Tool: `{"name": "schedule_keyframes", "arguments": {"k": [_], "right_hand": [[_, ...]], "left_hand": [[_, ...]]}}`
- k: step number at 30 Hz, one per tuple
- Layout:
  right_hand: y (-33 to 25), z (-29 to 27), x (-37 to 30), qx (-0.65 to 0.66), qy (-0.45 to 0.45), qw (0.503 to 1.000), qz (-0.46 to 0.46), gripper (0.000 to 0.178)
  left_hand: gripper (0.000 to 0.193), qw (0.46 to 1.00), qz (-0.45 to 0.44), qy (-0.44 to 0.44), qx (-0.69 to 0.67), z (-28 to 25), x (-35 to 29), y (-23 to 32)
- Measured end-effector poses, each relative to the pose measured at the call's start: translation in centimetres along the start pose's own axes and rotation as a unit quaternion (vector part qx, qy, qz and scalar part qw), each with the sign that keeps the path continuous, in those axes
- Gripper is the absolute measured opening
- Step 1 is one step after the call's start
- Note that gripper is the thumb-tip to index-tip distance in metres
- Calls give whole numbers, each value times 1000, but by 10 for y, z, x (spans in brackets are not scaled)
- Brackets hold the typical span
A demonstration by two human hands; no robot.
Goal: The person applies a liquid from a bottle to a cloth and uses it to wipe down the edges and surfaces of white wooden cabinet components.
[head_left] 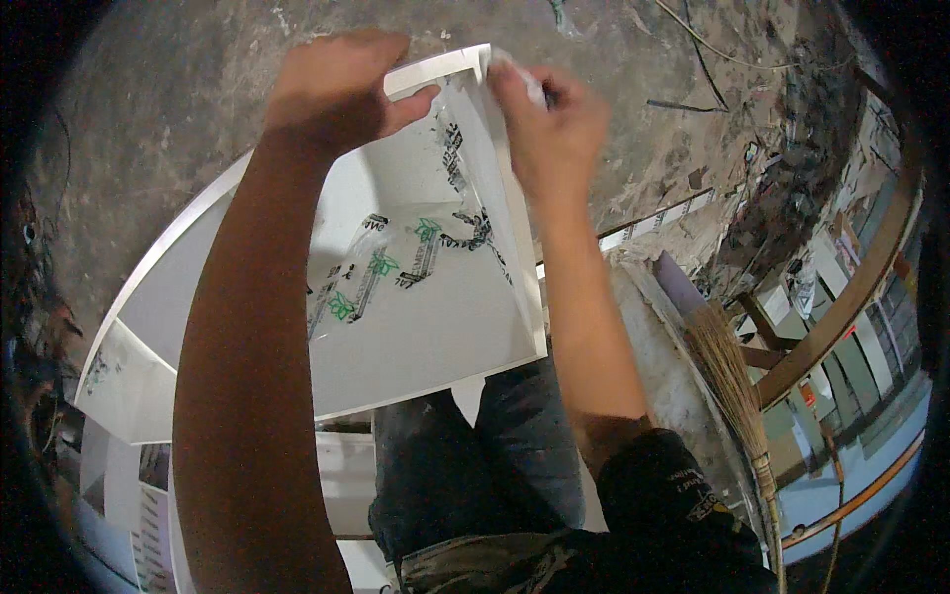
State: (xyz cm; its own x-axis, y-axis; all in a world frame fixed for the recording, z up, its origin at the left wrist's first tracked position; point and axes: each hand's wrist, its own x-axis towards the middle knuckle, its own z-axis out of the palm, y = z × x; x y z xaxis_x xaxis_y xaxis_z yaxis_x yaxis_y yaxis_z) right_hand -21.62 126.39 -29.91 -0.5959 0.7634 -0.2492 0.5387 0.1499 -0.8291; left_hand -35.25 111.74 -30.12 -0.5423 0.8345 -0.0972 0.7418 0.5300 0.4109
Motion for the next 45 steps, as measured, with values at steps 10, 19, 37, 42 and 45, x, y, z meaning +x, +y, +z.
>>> {"name": "schedule_keyframes", "arguments": {"k": [10, 19, 37, 42, 45], "right_hand": [[-14, -10, -6, 55, -61, 995, 52, 21], [-6, -21, -12, 28, -92, 995, 28, 23], [-16, -9, 14, 43, -113, 992, 47, 23], [-15, -15, -3, 31, -82, 996, 20, 23], [-28, -7, 12, 37, -115, 988, 91, 22]], "left_hand": [[38, 999, -19, 27, 18, 4, -2, -4], [40, 999, -40, 18, 12, 6, -9, 0], [41, 1000, -30, 1, -6, 7, -10, 2], [40, 1000, -15, 9, -6, 5, -6, 1], [40, 999, -26, 14, -17, 6, -8, 0]]}}
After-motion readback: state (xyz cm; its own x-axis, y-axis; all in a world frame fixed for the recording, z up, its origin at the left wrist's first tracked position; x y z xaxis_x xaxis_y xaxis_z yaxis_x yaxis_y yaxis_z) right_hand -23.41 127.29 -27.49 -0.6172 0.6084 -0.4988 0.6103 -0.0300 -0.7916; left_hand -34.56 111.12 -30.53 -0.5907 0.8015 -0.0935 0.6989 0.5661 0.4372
